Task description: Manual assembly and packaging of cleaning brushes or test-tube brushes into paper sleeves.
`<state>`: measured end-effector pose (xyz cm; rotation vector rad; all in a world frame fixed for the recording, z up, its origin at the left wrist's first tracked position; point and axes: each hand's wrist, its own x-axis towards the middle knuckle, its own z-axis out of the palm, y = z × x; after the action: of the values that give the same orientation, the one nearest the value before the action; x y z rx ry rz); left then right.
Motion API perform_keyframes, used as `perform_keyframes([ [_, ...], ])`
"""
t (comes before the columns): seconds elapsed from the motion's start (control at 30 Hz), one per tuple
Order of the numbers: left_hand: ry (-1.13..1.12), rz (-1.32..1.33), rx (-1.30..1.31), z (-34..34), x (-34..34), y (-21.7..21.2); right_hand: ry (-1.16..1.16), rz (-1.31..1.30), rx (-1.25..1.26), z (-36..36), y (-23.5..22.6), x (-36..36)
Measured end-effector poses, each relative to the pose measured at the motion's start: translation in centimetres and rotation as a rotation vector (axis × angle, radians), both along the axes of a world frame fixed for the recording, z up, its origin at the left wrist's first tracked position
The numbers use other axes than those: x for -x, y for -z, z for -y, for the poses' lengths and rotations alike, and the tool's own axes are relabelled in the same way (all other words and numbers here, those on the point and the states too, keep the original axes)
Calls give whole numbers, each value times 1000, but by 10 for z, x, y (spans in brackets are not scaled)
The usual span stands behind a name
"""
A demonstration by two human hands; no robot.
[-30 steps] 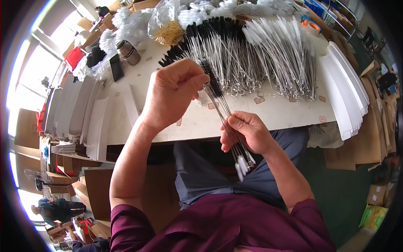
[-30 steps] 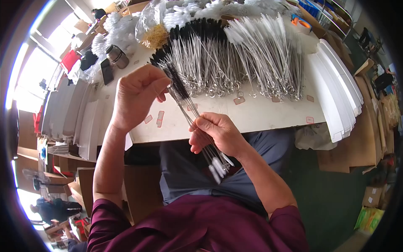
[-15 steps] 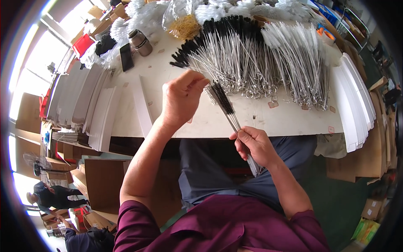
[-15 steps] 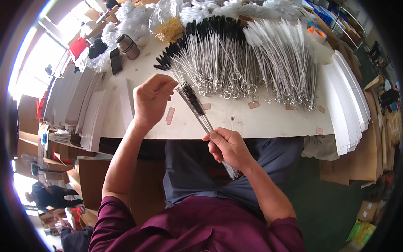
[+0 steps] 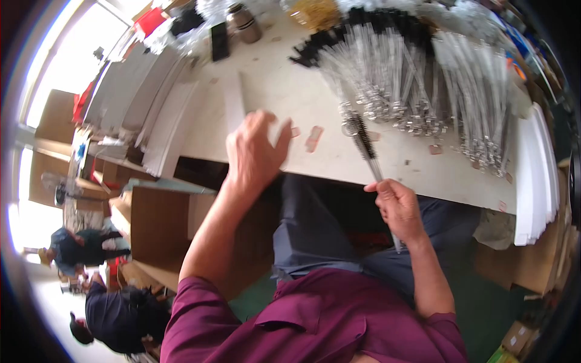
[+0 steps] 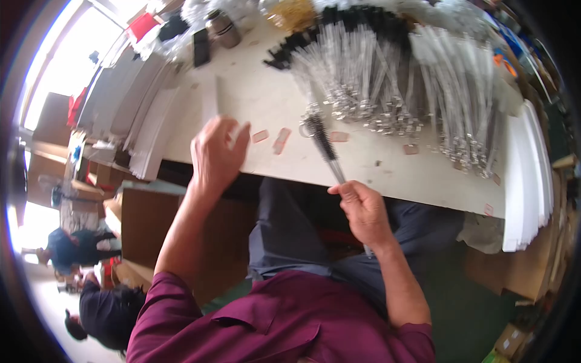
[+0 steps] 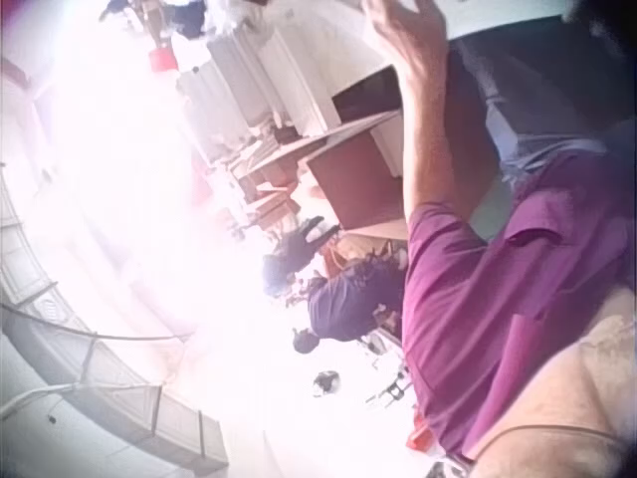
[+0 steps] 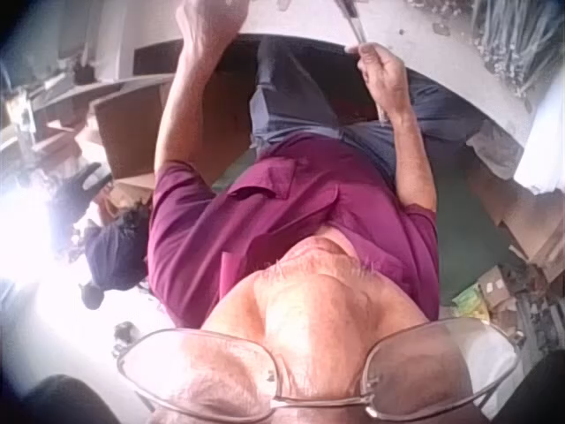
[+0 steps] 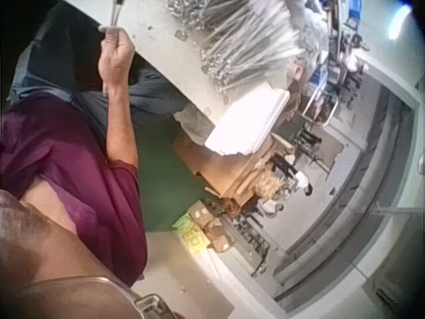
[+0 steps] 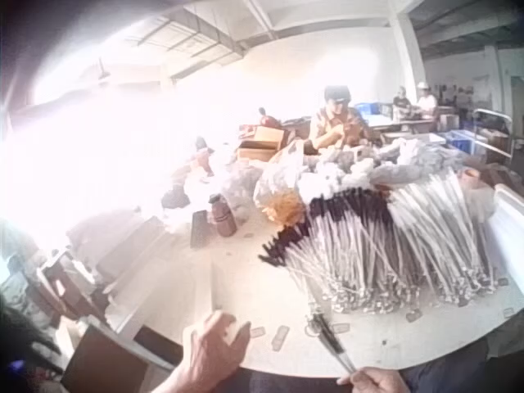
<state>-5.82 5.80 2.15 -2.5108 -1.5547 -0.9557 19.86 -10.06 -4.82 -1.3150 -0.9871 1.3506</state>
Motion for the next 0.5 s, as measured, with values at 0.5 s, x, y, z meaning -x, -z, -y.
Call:
perform_keyframes([
  [0.5,-353,299,885,-48,74,22,-90,116,13,0,4,12],
])
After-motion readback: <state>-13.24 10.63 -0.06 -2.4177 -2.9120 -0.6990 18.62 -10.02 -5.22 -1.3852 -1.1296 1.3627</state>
